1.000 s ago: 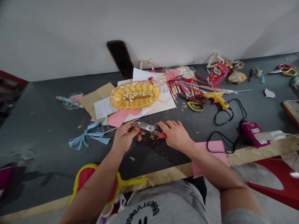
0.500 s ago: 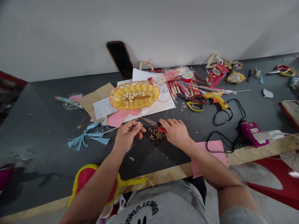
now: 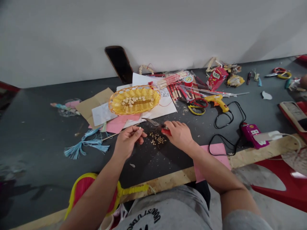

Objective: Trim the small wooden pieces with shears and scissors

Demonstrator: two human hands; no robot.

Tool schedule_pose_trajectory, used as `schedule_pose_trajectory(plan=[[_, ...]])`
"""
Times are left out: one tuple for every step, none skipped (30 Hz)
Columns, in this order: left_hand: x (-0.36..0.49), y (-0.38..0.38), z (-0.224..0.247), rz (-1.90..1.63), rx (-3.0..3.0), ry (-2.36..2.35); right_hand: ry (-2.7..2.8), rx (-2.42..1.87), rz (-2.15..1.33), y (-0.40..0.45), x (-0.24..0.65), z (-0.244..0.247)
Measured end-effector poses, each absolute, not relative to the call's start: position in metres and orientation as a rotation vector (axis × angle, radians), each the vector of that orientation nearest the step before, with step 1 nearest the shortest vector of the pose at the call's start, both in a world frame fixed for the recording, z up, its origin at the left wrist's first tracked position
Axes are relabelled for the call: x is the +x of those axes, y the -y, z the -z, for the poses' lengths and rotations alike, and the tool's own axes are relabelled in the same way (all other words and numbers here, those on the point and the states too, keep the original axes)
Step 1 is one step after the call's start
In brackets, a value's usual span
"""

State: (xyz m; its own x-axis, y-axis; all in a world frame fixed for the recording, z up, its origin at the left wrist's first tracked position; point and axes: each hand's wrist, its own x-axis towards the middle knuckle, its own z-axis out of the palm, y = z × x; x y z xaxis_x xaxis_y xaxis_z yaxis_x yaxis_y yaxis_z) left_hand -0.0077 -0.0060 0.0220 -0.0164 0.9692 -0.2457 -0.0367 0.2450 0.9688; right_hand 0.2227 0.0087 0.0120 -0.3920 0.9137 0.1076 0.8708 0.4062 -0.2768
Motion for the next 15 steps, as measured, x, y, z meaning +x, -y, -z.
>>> schedule_pose_trajectory(plan=[[-0.008,0.006,-0.022,-1.057,0.997,-1.304,2.404,-1.598,-0.247,-0.010,0.225,-0.012],[-0.009,0.006,-0.021,-1.058,1.003,-1.304,2.386,-1.631,-0.233,-0.012,0.227,-0.012],[-0.009,0.006,-0.021,-1.060,1.007,-1.304,2.371,-1.664,-0.217,-0.013,0.230,-0.013],[-0.009,0.005,-0.020,-1.062,1.007,-1.305,2.364,-1.691,-0.203,-0.015,0.233,-0.013],[-0.010,0.005,-0.019,-1.064,1.005,-1.306,2.367,-1.706,-0.193,-0.016,0.236,-0.014],[-0.010,0.005,-0.019,-1.066,1.002,-1.309,2.380,-1.704,-0.187,-0.018,0.239,-0.016],[-0.010,0.004,-0.018,-1.066,0.999,-1.312,2.397,-1.687,-0.183,-0.021,0.243,-0.019],[-0.010,0.004,-0.018,-1.066,0.997,-1.314,2.414,-1.656,-0.177,-0.025,0.247,-0.024],[-0.010,0.004,-0.018,-1.064,0.997,-1.315,2.423,-1.622,-0.164,-0.032,0.252,-0.029],[-0.010,0.003,-0.018,-1.062,0.999,-1.315,2.421,-1.595,-0.138,-0.041,0.257,-0.036],[-0.010,0.003,-0.019,-1.058,1.000,-1.316,2.411,-1.578,-0.102,-0.053,0.262,-0.043],[-0.010,0.003,-0.019,-1.055,1.001,-1.317,2.390,-1.586,-0.048,-0.068,0.268,-0.051],[-0.010,0.003,-0.019,-1.052,1.001,-1.318,2.370,-1.614,0.016,-0.085,0.274,-0.058],[-0.011,0.003,-0.018,-1.049,1.002,-1.321,2.359,-1.658,0.086,-0.105,0.280,-0.064],[-0.011,0.003,-0.018,-1.047,1.002,-1.324,2.368,-1.725,0.153,-0.126,0.286,-0.069]])
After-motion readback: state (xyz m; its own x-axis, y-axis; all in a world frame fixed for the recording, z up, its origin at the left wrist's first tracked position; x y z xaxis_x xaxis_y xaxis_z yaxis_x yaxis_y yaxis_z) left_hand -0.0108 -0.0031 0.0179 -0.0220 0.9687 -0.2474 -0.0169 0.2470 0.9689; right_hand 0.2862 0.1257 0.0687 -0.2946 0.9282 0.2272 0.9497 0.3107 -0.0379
